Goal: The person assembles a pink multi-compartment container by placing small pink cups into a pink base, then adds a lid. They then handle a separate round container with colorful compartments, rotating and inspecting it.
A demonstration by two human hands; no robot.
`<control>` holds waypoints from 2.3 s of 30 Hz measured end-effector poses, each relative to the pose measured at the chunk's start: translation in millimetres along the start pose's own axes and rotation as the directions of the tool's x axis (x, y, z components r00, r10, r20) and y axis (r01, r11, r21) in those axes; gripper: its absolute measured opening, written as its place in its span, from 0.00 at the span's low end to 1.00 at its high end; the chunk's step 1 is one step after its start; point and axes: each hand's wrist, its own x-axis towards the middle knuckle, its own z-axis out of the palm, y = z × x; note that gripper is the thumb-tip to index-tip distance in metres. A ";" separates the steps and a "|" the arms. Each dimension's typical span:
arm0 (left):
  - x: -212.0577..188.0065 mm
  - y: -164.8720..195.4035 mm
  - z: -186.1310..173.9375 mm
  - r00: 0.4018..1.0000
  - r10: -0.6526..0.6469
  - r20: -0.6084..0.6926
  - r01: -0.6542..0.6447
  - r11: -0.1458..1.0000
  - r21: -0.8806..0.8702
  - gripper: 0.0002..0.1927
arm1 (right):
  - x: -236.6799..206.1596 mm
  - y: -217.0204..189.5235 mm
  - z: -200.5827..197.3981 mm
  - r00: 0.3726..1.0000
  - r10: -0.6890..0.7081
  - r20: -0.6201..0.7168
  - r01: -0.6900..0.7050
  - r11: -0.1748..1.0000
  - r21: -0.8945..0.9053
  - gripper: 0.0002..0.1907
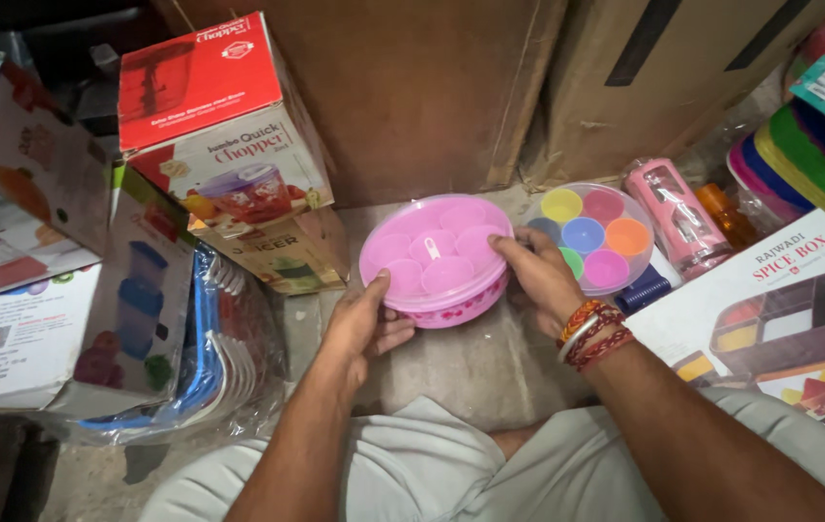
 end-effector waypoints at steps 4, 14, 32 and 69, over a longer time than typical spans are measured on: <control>-1.5 0.0 4.0 0.995 0.006 0.095 0.002 0.996 -0.086 0.15 | -21.0 -19.0 15.9 0.990 0.120 0.072 -0.134 0.961 0.243 0.37; -9.7 0.9 10.5 0.999 0.042 0.010 -0.043 0.996 0.084 0.32 | -20.7 -33.8 11.3 0.975 0.200 0.099 -0.216 0.958 0.188 0.28; -20.4 18.8 6.7 0.988 0.018 0.151 0.011 0.982 -0.189 0.35 | -29.4 -40.5 14.8 0.950 0.249 0.190 -0.277 0.950 0.141 0.31; -17.6 22.2 4.2 0.974 0.143 0.176 -0.132 0.989 -0.071 0.23 | -23.1 -38.8 -1.1 0.958 0.164 0.236 -0.192 0.976 0.101 0.25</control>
